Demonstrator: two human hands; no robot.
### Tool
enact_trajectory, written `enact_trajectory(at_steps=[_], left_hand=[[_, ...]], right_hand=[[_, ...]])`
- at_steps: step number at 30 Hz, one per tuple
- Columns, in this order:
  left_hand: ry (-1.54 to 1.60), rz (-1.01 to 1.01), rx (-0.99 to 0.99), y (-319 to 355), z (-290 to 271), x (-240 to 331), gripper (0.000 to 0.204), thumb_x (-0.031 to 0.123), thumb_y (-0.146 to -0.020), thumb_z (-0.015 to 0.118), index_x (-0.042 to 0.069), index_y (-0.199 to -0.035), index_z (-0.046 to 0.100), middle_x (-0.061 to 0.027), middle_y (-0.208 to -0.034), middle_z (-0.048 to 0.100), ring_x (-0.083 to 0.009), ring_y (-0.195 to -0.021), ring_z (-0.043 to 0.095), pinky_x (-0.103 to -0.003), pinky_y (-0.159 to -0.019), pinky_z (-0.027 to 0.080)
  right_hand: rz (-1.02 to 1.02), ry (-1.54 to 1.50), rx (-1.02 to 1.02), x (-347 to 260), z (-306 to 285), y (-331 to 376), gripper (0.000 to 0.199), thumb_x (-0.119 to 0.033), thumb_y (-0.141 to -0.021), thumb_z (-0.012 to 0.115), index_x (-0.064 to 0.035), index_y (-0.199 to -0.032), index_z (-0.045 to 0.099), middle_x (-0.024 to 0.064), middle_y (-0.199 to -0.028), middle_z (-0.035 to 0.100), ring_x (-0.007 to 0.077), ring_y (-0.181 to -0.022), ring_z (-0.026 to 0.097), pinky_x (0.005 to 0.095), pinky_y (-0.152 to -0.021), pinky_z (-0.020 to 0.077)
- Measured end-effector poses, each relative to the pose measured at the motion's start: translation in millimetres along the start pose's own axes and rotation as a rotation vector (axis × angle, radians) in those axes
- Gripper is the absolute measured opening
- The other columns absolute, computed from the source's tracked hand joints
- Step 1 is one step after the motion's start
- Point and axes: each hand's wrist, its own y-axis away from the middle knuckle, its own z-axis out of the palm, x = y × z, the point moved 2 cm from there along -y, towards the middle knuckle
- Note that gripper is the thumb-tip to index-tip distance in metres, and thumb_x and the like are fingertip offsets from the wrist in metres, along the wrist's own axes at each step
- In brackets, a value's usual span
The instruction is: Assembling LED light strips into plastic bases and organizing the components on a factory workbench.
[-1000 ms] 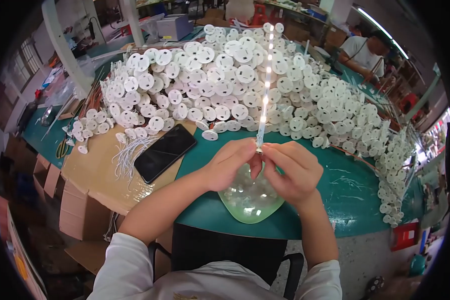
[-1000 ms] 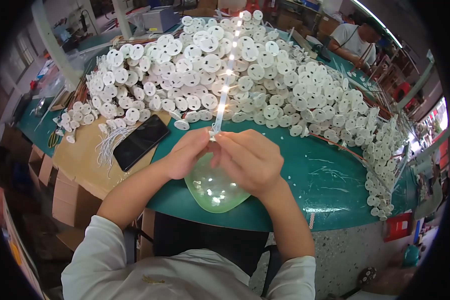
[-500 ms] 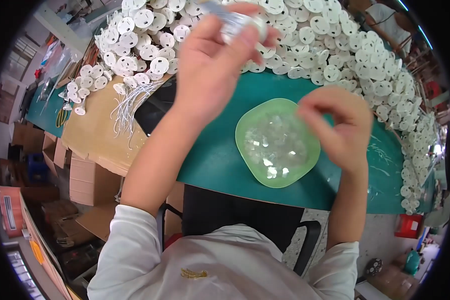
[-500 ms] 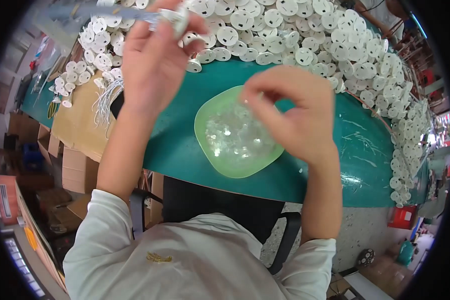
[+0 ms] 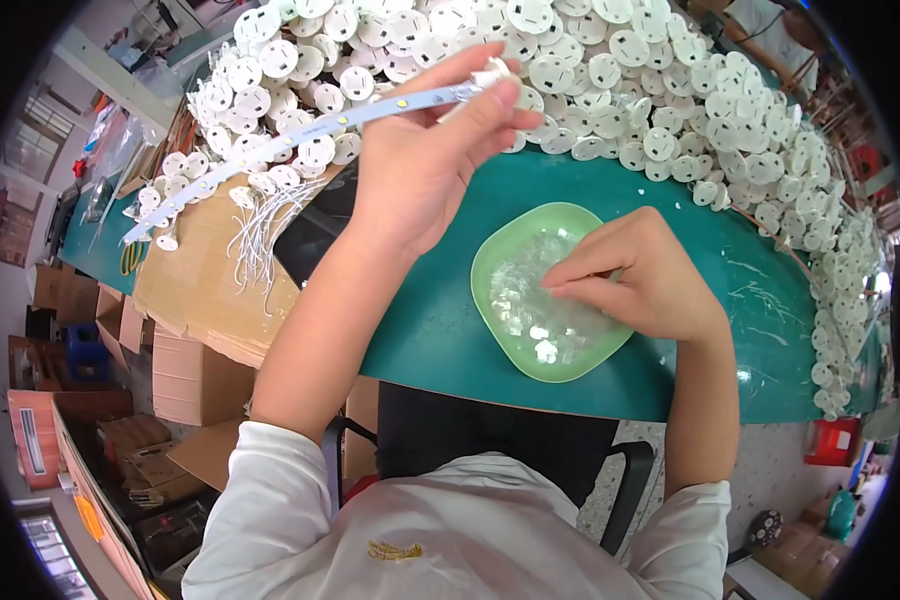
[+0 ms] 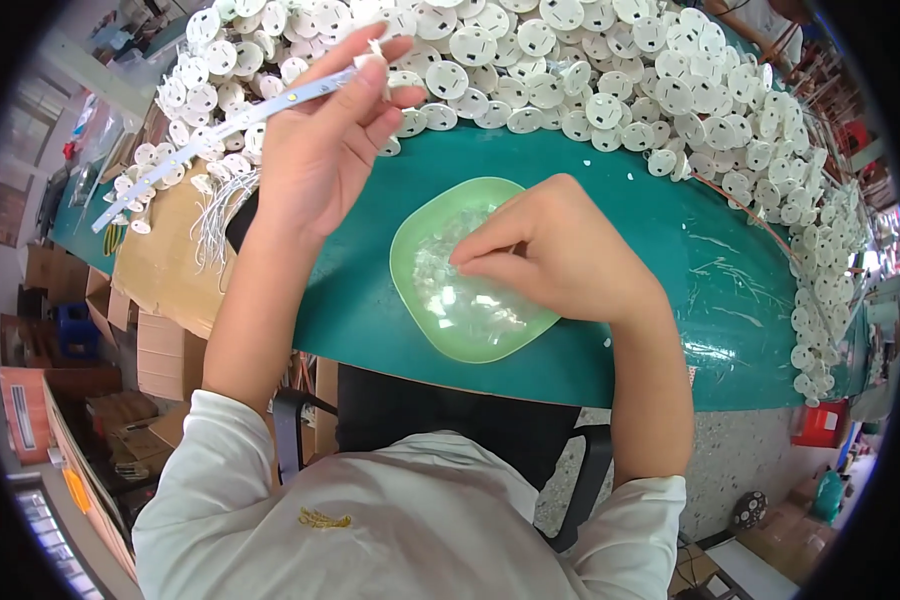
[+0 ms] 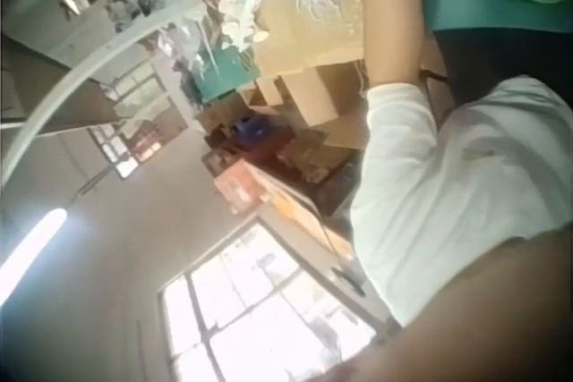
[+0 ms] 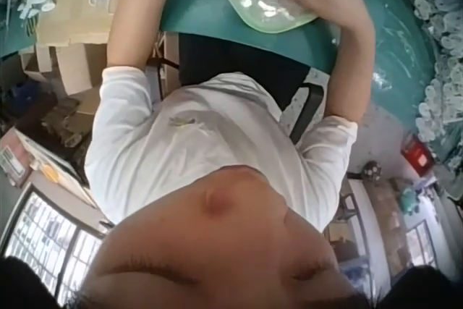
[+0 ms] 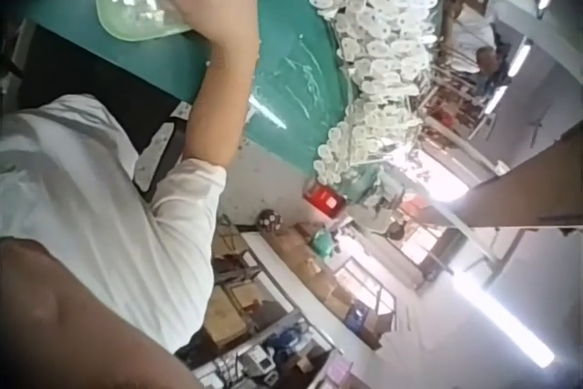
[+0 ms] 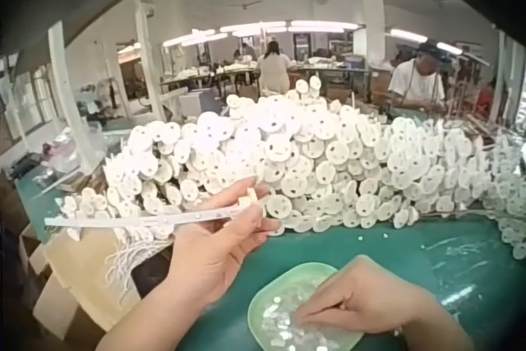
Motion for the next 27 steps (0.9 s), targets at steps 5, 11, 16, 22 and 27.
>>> enact_trajectory(at_steps=[5, 11, 16, 22, 27], left_hand=[[0.077, -0.052, -0.11, 5, 4, -5, 0.053, -0.005, -0.086, 0.064, -0.001, -0.137, 0.047, -0.0182, -0.131, 0.055, -0.0245, -0.099, 0.067, -0.027, -0.082, 0.056], [-0.018, -0.077, -0.139, 6, 8, 1, 0.054, -0.005, -0.086, 0.064, 0.001, -0.138, 0.047, -0.0182, -0.13, 0.055, -0.0241, -0.098, 0.067, -0.026, -0.081, 0.056], [0.009, -0.077, -0.165, 5, 8, -2, 0.055, -0.006, -0.086, 0.063, 0.001, -0.138, 0.047, -0.0178, -0.129, 0.055, -0.0261, -0.1, 0.066, -0.028, -0.082, 0.056], [0.076, -0.133, -0.327, 12, 6, -2, 0.06, 0.005, -0.078, 0.075, 0.002, -0.133, 0.052, -0.0163, -0.128, 0.059, -0.0315, -0.114, 0.061, -0.037, -0.091, 0.052], [0.182, -0.022, -0.474, 13, 10, -15, 0.065, 0.012, -0.072, 0.083, 0.003, -0.13, 0.054, -0.0153, -0.126, 0.061, -0.0321, -0.118, 0.058, -0.037, -0.091, 0.051]], right_hand=[[0.171, -0.337, 0.123, -4, -10, 3, 0.005, 0.002, -0.077, 0.072, 0.002, -0.082, 0.073, 0.0074, -0.074, 0.07, 0.0104, -0.063, 0.064, 0.0237, -0.055, 0.0495], [0.256, -0.429, 0.198, 3, -14, 0, 0.005, 0.003, -0.08, 0.069, 0.0039, -0.083, 0.073, 0.0082, -0.076, 0.069, 0.0098, -0.06, 0.06, 0.0227, -0.054, 0.0489], [0.272, -0.602, 0.254, 5, -12, -2, 0.023, 0.003, -0.083, 0.066, 0.004, -0.106, 0.068, 0.0053, -0.082, 0.065, 0.0099, -0.065, 0.06, 0.0228, -0.06, 0.049], [-0.036, -0.468, 0.437, -7, -7, -1, 0.016, 0.005, -0.089, 0.059, 0.0037, -0.103, 0.066, 0.0073, -0.084, 0.064, 0.0124, -0.076, 0.061, 0.0256, -0.068, 0.0504], [0.02, -0.631, 0.75, -23, -6, 7, 0.008, 0.007, -0.087, 0.06, 0.004, -0.092, 0.065, 0.0118, -0.092, 0.067, 0.0169, -0.08, 0.064, 0.0267, -0.071, 0.0509]])
